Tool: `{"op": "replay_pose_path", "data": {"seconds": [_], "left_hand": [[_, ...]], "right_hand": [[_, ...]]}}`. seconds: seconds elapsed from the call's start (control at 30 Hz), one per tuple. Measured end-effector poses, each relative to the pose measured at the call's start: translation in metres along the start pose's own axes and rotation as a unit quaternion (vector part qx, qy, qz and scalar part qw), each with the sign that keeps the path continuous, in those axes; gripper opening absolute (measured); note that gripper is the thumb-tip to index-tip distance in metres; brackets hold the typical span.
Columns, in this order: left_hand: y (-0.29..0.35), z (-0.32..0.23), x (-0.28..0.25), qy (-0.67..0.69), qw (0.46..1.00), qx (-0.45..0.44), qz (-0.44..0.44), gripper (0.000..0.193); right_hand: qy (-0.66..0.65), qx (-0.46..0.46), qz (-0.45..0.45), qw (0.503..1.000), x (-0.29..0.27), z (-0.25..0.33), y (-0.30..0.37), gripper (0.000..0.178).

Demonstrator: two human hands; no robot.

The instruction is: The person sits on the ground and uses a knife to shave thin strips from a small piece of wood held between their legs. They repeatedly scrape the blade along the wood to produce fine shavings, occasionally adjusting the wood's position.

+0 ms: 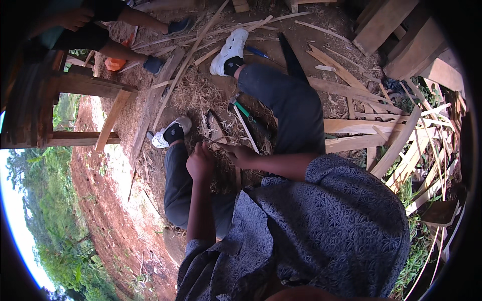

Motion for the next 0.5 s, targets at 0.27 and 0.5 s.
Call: {"op": "replay_pose_path", "data": {"seconds": [0.27,0.5], "left_hand": [[-0.005,0.004,0.003,0.000,1.000,-0.003,-0.007,0.034],[-0.012,-0.011,0.010,-0.005,1.000,0.015,0.003,0.032]], "right_hand": [[-0.068,-0.020,-0.003,0.998,-0.003,0.026,-0.011,0.065],[0.145,0.073,0.014,0.987,0.012,-0.094,-0.038,0.064]]}}
Point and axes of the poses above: each hand's wrist, its own y-axis away from the middle knuckle, its own x-axis out of the palm, z = x × y, the point moved 1 cm from there along -y, towards the middle knuckle, and after that the axes turned 5 degrees about -z, right-handed, at the moved point
